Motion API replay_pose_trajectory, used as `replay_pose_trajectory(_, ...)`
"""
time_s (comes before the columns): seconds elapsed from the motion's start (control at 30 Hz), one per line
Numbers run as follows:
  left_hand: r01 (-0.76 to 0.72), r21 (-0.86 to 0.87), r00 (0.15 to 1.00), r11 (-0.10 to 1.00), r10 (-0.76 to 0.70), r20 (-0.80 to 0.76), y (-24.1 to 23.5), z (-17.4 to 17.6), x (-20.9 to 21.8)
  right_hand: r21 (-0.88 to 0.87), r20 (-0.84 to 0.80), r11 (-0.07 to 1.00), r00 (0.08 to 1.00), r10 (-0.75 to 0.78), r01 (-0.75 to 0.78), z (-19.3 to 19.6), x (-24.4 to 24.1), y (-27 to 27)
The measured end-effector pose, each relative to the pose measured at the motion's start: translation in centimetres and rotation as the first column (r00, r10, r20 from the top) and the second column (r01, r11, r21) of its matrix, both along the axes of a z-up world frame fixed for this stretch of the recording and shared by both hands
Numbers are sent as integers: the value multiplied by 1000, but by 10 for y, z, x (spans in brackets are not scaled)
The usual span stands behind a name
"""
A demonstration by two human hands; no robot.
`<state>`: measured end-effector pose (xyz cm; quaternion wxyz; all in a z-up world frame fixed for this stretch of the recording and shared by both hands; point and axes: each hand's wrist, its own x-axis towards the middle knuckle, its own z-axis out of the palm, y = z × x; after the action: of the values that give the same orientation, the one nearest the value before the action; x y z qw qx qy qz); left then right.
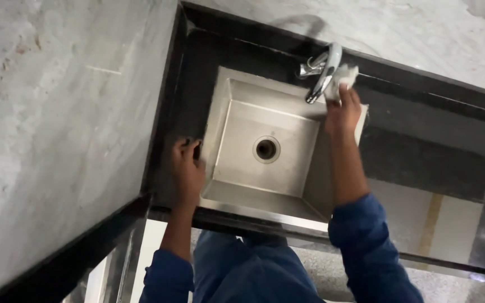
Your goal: Cleaning a black granite countertop and a stainless steel sink with a white cloth.
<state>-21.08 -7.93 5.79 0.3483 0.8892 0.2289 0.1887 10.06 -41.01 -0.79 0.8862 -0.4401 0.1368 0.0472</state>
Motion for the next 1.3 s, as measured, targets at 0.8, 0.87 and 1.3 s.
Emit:
replay_pose_trajectory(0.8,-113,179,956,977,156,-249,-19,-28,-123,-944,330,183,803,496,275,72,27,3)
replay_pose_trajectory(0.87,-103,219,953,970,159,-258,-22,-29,-128,-937,350,223,731,586,269,42,-34,-13)
replay_pose_trajectory(1.3,102,225,877,969,19,-480,-28,14,-125,-986,-132,-45,599,790,-158,91,-322,-31)
